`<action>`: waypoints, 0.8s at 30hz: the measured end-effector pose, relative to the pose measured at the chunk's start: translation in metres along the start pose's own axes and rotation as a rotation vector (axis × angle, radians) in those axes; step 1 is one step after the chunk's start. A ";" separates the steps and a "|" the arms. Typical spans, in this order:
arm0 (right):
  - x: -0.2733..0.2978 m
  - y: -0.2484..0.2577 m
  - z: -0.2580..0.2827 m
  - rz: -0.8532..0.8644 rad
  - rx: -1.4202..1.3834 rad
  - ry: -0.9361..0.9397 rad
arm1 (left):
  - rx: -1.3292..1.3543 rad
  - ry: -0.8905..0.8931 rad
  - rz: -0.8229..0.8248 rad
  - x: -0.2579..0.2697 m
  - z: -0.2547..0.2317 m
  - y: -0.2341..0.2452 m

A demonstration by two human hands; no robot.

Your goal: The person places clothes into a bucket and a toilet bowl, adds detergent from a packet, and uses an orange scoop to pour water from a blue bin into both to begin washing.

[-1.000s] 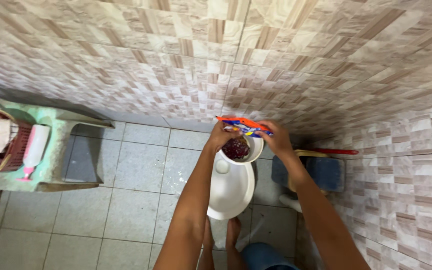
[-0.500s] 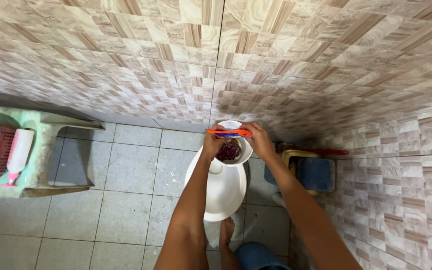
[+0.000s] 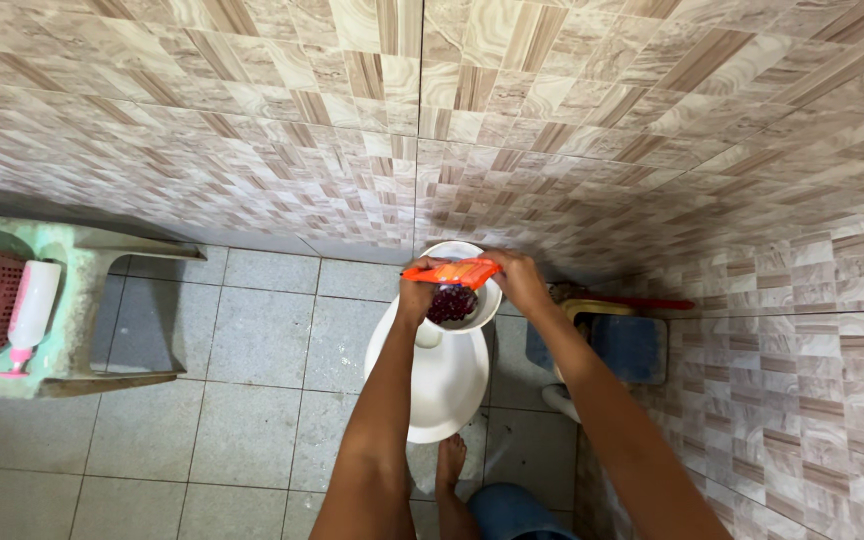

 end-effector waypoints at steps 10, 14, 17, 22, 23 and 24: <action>-0.003 0.014 -0.001 -0.040 -0.090 -0.051 | 0.247 0.112 -0.061 0.001 0.009 -0.009; -0.003 0.014 0.002 -0.056 -0.037 -0.045 | 0.186 0.095 -0.062 -0.001 0.004 -0.007; -0.002 0.018 0.002 -0.107 -0.092 -0.072 | 0.203 0.146 -0.024 0.006 0.003 -0.014; -0.002 0.007 0.003 -0.002 -0.127 -0.152 | 0.100 0.102 -0.115 0.008 -0.002 -0.002; -0.002 0.014 0.013 -0.115 -0.109 -0.012 | 0.093 0.117 -0.103 0.007 -0.001 -0.002; -0.001 0.014 0.014 -0.114 -0.109 -0.011 | 0.094 0.117 -0.105 0.007 -0.002 -0.004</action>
Point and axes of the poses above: each hand's wrist, its own x-axis away from the middle knuckle, its own y-axis out of the back of the hand, z = x × y, the point moved 7 cm from there along -x, towards the middle knuckle, and after that the axes turned 7 degrees about z, right-handed, at the moved point
